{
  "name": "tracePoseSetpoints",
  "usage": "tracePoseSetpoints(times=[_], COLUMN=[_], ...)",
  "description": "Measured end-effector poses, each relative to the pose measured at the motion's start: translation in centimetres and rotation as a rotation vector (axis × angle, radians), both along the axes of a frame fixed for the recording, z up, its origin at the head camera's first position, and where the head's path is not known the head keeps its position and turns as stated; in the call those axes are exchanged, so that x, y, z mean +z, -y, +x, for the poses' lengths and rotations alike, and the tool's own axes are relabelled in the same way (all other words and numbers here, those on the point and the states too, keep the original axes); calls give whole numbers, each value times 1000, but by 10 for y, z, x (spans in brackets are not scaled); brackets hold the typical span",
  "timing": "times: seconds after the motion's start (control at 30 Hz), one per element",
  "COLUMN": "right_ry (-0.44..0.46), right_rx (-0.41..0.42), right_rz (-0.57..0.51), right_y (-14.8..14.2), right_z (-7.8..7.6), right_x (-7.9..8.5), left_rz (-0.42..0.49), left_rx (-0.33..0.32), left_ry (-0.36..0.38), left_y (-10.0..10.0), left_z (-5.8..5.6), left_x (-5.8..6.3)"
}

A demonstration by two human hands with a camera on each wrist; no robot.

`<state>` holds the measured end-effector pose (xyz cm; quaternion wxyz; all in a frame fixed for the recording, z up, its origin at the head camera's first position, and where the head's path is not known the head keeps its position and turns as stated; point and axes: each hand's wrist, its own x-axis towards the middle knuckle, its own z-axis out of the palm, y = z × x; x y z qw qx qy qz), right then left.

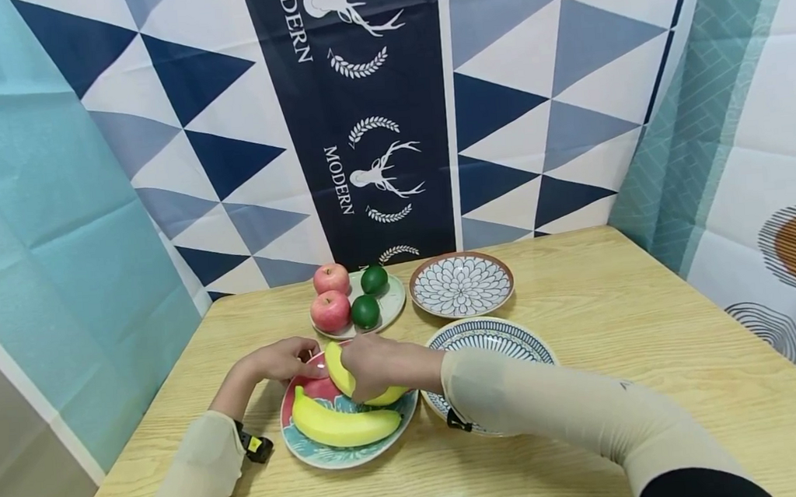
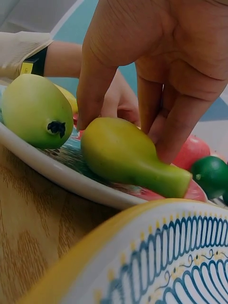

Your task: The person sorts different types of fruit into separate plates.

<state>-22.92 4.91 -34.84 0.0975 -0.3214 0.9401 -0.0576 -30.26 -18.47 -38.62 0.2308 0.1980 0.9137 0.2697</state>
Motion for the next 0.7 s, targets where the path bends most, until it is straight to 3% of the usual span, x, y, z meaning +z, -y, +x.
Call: tracePoseSetpoints(times=[0.37, 0.7], right_ry=[28, -34], right_rx=[-17, -29], right_rz=[8, -205], right_y=[2, -18], right_z=[3, 0], right_x=[6, 29], left_rz=[-3, 2], left_rx=[-8, -4], left_ry=[-5, 6], left_y=[0, 0], left_z=[2, 2], left_x=[4, 4])
